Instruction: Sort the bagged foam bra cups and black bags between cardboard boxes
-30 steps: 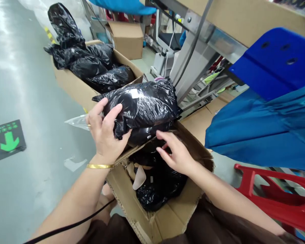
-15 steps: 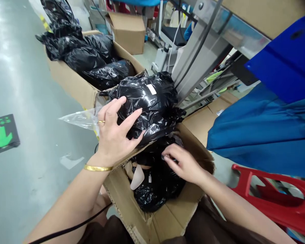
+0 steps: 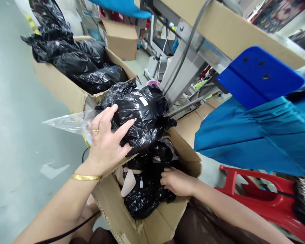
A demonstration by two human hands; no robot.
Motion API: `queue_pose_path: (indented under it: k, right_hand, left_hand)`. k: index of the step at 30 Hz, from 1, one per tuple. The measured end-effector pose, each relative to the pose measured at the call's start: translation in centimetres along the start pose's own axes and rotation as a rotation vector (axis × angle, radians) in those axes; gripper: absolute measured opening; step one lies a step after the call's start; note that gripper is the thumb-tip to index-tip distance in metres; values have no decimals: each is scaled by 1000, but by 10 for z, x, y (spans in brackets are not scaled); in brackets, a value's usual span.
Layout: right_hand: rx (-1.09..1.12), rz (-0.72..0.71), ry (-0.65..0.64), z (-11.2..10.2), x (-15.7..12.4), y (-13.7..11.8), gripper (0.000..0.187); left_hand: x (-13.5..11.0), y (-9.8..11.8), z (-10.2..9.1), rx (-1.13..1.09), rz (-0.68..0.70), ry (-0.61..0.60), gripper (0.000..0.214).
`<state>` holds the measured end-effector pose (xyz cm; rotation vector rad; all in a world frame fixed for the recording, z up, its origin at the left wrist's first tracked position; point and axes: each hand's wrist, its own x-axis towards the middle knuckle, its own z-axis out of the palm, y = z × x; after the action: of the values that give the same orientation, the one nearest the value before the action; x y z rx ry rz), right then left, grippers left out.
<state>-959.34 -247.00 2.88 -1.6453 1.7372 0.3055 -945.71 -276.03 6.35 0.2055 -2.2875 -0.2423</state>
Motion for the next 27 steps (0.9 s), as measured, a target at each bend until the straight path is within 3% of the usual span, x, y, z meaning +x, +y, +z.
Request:
queue_pose_path:
  k: [8,12,16,23,27]
  right_hand:
    - [447,-48,416,0,-28,10,13]
    - [708,-2,579,-8,-36,21,29]
    - [796,43,623,-8,-43,16,45]
    - [659,-180,474,21,-22,-46,28]
    - [715,-157,586,5,-32,-59,29]
  left_hand:
    - [-4,-3,1,18,-71,-14,71]
    - [-6,-5,2,12,-73,-14,68]
    - [-7,-7,2,-1,-77,-14,61]
    - [-6,-8,5,-22,-96,-13,61]
    - [-6,-10,6,-4,-54,-4,65]
